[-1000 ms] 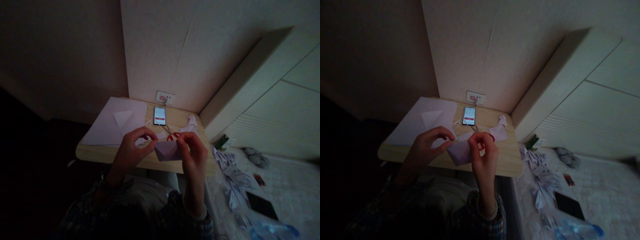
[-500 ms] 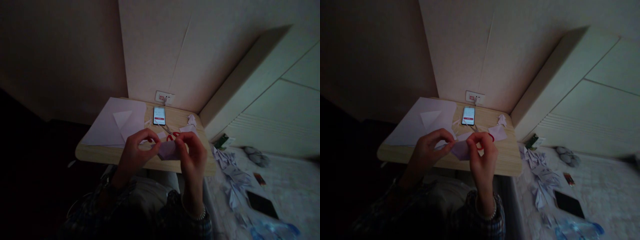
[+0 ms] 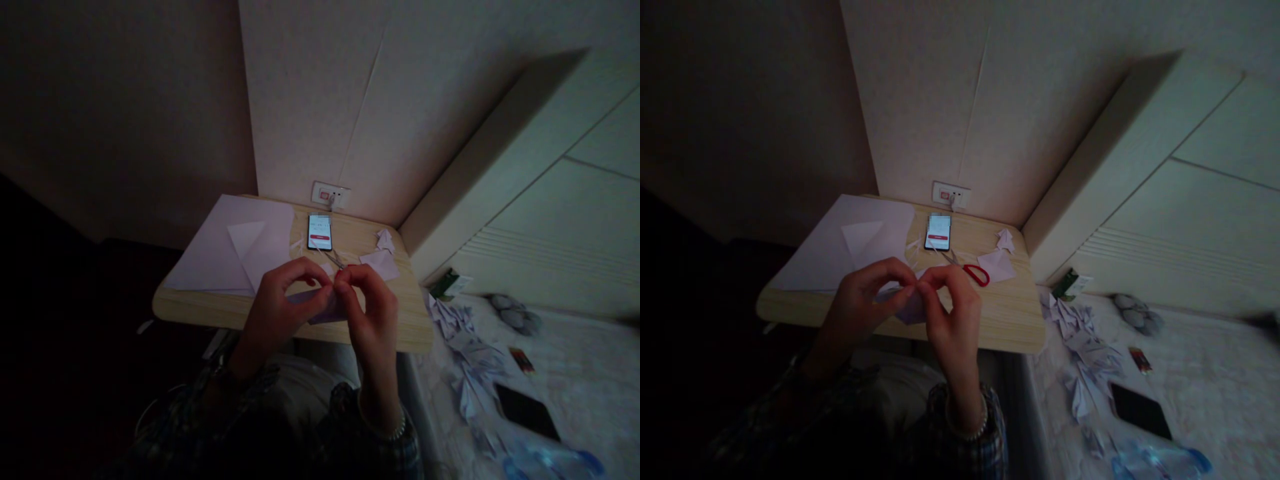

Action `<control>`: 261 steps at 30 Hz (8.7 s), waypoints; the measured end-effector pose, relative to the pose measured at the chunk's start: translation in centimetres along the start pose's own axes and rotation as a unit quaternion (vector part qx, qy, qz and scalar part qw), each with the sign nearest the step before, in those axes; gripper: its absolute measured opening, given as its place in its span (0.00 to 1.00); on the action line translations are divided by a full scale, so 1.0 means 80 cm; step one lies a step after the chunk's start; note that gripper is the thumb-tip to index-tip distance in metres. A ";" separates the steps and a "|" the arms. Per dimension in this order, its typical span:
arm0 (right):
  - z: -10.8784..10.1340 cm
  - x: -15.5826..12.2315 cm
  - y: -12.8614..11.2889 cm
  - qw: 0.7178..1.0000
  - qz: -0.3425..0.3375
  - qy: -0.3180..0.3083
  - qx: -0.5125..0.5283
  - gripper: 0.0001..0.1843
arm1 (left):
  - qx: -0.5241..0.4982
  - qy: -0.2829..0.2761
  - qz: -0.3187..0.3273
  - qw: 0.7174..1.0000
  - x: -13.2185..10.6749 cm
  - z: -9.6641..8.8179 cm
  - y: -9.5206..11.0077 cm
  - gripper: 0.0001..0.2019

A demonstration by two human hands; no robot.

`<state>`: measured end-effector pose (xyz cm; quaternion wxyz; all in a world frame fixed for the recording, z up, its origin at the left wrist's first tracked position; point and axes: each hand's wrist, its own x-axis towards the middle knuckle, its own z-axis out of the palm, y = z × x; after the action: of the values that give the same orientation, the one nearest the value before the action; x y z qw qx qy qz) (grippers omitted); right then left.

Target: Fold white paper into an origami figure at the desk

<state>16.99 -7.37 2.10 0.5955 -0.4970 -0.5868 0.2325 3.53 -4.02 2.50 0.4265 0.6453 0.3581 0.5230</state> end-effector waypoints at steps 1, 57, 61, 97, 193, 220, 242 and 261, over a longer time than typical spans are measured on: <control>0.001 0.000 0.000 1.000 -0.001 0.004 -0.005 0.06 | 0.004 0.001 0.001 1.000 -0.001 0.000 0.000 0.03; 0.006 0.001 0.002 0.999 0.023 0.017 0.020 0.06 | -0.044 0.026 -0.037 0.998 -0.002 -0.001 -0.007 0.03; 0.010 0.000 0.001 0.999 0.016 -0.008 0.032 0.05 | -0.077 0.033 -0.061 0.995 -0.001 0.001 -0.003 0.02; 0.012 0.004 0.013 0.971 0.026 0.186 0.144 0.05 | -0.162 0.026 -0.134 0.977 0.000 0.007 -0.008 0.09; -0.020 0.008 0.027 0.991 -0.034 -0.085 -0.096 0.10 | 0.096 0.021 -0.051 0.994 0.003 -0.040 -0.017 0.10; -0.027 0.004 0.025 0.956 -0.100 -0.231 -0.148 0.25 | -0.048 0.018 -0.173 0.984 0.003 -0.041 -0.017 0.19; -0.028 0.004 0.020 0.957 -0.100 -0.233 -0.139 0.19 | -0.186 -0.128 -0.202 0.953 -0.003 -0.068 -0.013 0.39; -0.023 0.005 0.016 0.985 -0.087 -0.060 -0.139 0.17 | -0.089 -0.193 -0.144 0.966 0.003 -0.064 -0.027 0.24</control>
<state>19.18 -7.07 1.52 0.5021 -0.5073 -0.6892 0.1251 -1.45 -2.09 1.09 0.6143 0.6351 0.3099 0.3510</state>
